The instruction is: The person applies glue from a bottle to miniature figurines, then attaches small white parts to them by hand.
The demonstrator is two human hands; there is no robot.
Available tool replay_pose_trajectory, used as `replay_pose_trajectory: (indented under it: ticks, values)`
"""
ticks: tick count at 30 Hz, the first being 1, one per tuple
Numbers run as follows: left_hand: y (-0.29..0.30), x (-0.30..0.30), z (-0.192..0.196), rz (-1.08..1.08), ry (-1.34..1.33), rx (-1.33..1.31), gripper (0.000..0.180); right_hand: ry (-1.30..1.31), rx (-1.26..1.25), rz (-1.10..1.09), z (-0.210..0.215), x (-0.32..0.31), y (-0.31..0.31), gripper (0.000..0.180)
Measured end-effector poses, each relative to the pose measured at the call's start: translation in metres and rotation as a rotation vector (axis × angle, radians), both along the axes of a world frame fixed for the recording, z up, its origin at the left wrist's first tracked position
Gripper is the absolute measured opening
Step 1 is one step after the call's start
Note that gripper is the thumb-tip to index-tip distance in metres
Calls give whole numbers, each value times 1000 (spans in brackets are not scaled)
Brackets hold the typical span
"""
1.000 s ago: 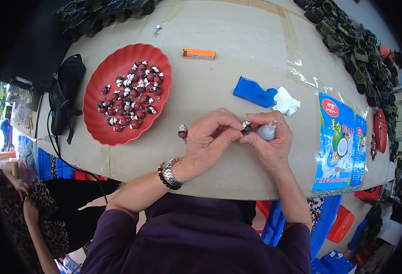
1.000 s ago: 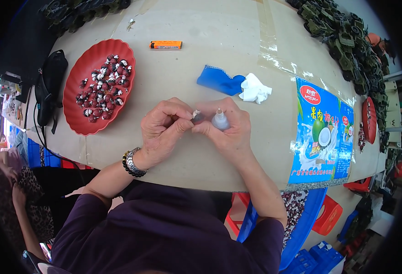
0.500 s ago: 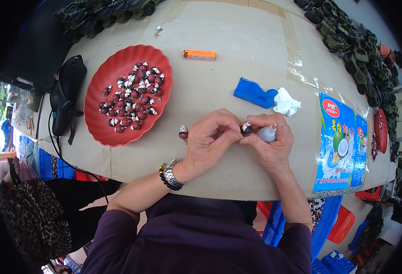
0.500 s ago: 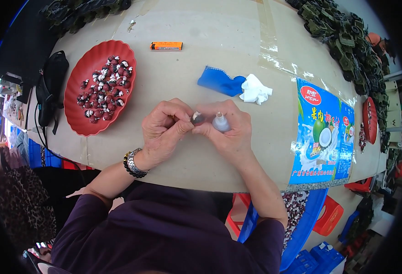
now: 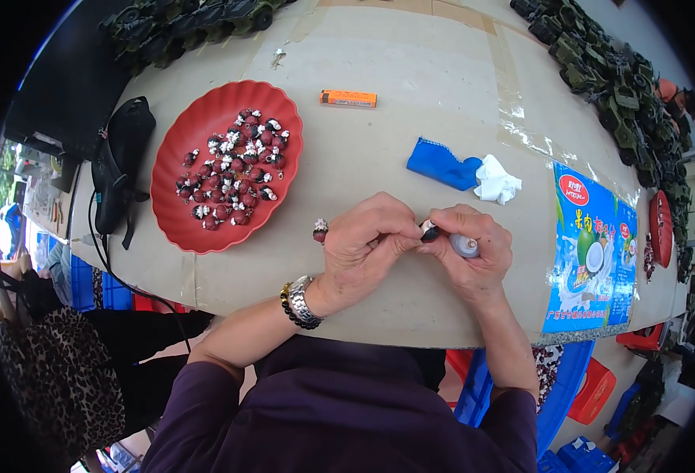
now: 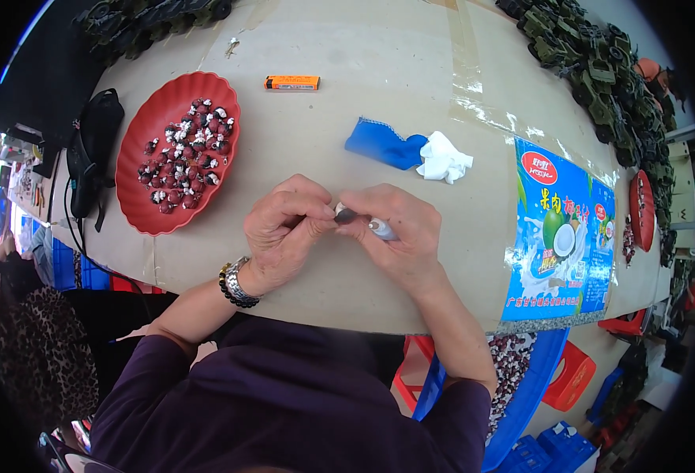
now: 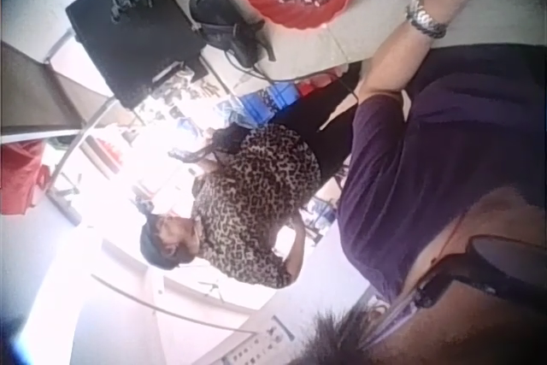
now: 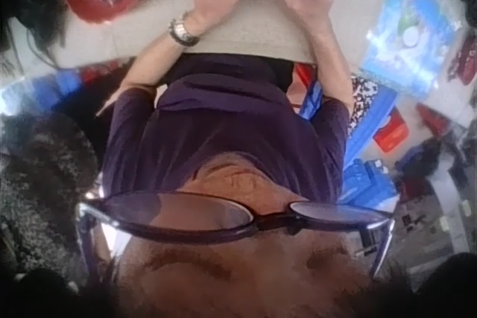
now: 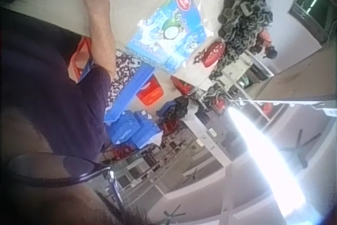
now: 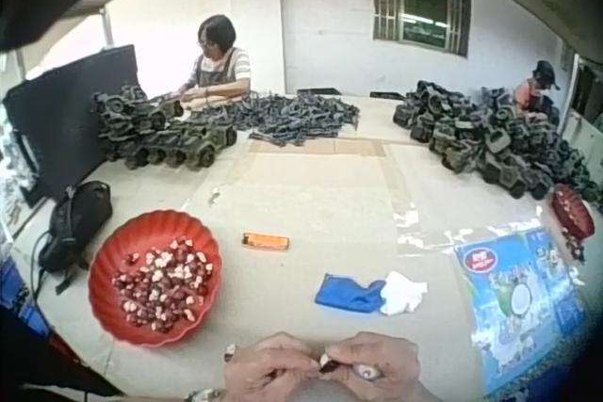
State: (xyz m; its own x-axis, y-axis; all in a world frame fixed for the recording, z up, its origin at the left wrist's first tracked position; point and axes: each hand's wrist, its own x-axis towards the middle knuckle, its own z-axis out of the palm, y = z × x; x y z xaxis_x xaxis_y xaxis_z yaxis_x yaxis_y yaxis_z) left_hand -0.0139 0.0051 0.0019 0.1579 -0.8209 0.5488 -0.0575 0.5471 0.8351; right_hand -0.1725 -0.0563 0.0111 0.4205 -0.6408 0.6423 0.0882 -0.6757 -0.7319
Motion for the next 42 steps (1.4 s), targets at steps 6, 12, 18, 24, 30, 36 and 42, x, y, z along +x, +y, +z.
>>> replay_pose_trajectory:
  ticks: [6, 12, 18, 24, 30, 36, 42]
  values:
    - [0, 0, -1, 17, -50, -34, 12, -28, 21, 27, 1, 0, 0, 32]
    - [1, -4, -2, 20, 56, -22, 13, -55, 29, 50, 1, 1, 0, 31]
    - [-2, 0, 0, 63, -82, -100, 15, -37, 38, 49, 2, 0, 0, 33]
    - [0, -1, -1, 98, -104, -103, 16, -28, 22, 40, 2, 0, 0, 34]
    - [0, -2, -3, 42, -45, -36, 15, -21, 11, 37, 2, 0, 0, 33]
    - [-2, -1, -3, -3, -37, -29, 15, -19, 27, 37, 1, -1, -1, 33]
    - [-3, 0, -6, -18, 6, -18, 13, -17, 3, 45, 2, 1, -4, 34]
